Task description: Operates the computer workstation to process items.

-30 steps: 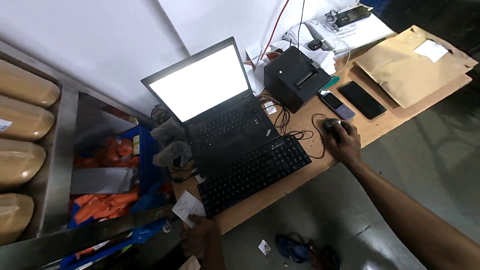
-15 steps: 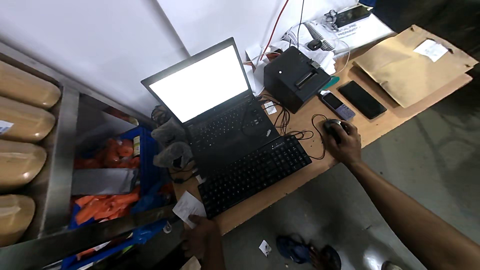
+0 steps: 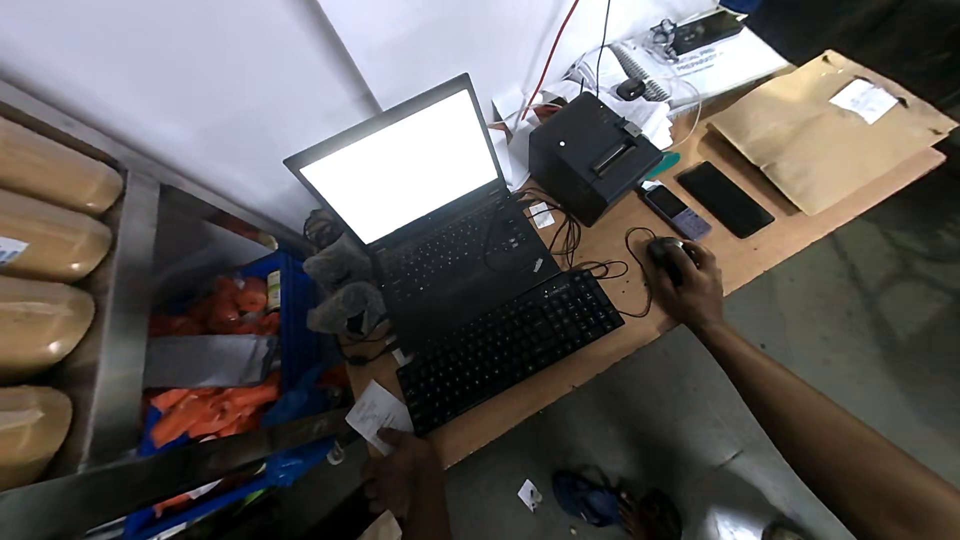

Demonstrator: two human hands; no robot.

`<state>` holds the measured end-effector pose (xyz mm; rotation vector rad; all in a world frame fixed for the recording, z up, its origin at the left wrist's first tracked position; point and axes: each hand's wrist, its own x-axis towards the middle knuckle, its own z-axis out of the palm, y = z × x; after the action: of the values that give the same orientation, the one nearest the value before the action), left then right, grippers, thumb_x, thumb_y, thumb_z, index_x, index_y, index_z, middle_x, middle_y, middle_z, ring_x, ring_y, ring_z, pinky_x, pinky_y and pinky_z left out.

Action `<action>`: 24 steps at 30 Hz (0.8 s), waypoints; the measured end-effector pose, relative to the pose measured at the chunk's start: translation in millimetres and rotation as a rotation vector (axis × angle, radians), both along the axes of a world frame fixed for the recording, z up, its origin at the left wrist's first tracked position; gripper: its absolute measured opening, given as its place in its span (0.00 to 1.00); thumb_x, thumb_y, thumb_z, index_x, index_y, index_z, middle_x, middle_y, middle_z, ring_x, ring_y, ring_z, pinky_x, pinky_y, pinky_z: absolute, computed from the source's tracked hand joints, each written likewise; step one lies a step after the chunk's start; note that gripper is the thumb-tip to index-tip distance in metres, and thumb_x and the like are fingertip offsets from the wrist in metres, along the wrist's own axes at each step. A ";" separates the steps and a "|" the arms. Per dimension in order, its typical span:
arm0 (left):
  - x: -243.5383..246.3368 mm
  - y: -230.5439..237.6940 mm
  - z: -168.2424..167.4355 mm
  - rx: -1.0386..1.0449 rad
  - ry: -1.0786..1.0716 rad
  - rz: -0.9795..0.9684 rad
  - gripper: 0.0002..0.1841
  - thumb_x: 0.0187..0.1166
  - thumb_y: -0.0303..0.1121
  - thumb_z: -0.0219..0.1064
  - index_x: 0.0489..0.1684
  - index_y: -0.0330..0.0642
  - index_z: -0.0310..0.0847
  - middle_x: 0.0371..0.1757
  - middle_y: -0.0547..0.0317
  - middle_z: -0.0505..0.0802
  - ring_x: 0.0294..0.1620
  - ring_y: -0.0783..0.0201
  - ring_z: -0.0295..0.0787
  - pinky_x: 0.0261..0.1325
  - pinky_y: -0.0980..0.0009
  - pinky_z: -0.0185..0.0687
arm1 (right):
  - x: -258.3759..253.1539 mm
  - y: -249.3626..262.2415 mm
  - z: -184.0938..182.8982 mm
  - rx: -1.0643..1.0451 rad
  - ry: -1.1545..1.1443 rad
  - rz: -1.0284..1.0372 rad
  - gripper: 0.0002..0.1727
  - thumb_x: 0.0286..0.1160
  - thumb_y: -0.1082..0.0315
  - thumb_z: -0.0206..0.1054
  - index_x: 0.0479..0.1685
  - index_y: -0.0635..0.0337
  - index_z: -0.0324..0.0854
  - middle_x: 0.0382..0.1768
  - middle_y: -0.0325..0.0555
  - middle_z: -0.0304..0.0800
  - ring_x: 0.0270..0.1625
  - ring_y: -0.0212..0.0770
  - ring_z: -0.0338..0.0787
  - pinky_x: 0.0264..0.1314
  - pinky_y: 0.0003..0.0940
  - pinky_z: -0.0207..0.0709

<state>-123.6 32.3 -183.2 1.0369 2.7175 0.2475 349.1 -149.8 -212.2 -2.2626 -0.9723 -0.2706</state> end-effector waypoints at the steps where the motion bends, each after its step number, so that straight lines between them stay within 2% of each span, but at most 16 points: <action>1: 0.1 -0.1 0.1 0.011 -0.015 -0.001 0.41 0.90 0.62 0.40 0.85 0.32 0.65 0.81 0.28 0.77 0.82 0.32 0.71 0.80 0.36 0.66 | 0.0 -0.1 0.1 -0.004 0.006 -0.001 0.25 0.75 0.62 0.67 0.74 0.53 0.82 0.76 0.66 0.75 0.72 0.70 0.80 0.64 0.71 0.75; 3: 0.3 0.1 -0.1 0.042 -0.045 0.003 0.40 0.91 0.61 0.42 0.85 0.31 0.65 0.81 0.28 0.76 0.83 0.31 0.69 0.82 0.34 0.61 | -0.5 0.0 1.0 0.000 0.009 0.002 0.25 0.74 0.63 0.66 0.73 0.54 0.82 0.77 0.66 0.75 0.72 0.71 0.79 0.64 0.72 0.74; 9: -1.5 2.5 -4.5 0.006 -0.005 0.010 0.42 0.90 0.63 0.38 0.84 0.32 0.67 0.81 0.30 0.77 0.82 0.33 0.71 0.80 0.36 0.65 | 0.9 -1.0 -1.3 -0.002 -0.009 0.002 0.25 0.75 0.61 0.65 0.73 0.54 0.82 0.77 0.67 0.75 0.71 0.71 0.80 0.62 0.71 0.74; 15: -0.8 3.4 -4.4 -0.017 0.008 0.022 0.41 0.90 0.63 0.39 0.85 0.33 0.66 0.80 0.29 0.78 0.81 0.33 0.73 0.79 0.36 0.68 | -0.5 0.4 0.7 -0.009 0.000 -0.003 0.24 0.75 0.62 0.65 0.72 0.54 0.83 0.76 0.66 0.75 0.71 0.72 0.80 0.61 0.71 0.74; 24: 0.3 2.4 -1.4 0.005 -0.001 0.016 0.41 0.90 0.62 0.40 0.83 0.32 0.67 0.79 0.29 0.78 0.81 0.31 0.72 0.79 0.36 0.67 | 0.3 -0.7 -0.6 -0.012 0.003 0.001 0.24 0.75 0.62 0.64 0.72 0.54 0.83 0.76 0.67 0.75 0.71 0.72 0.79 0.62 0.72 0.74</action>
<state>-123.3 34.7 -184.6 1.0163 2.7270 0.2582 349.4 -150.5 -212.8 -2.2728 -0.9763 -0.2616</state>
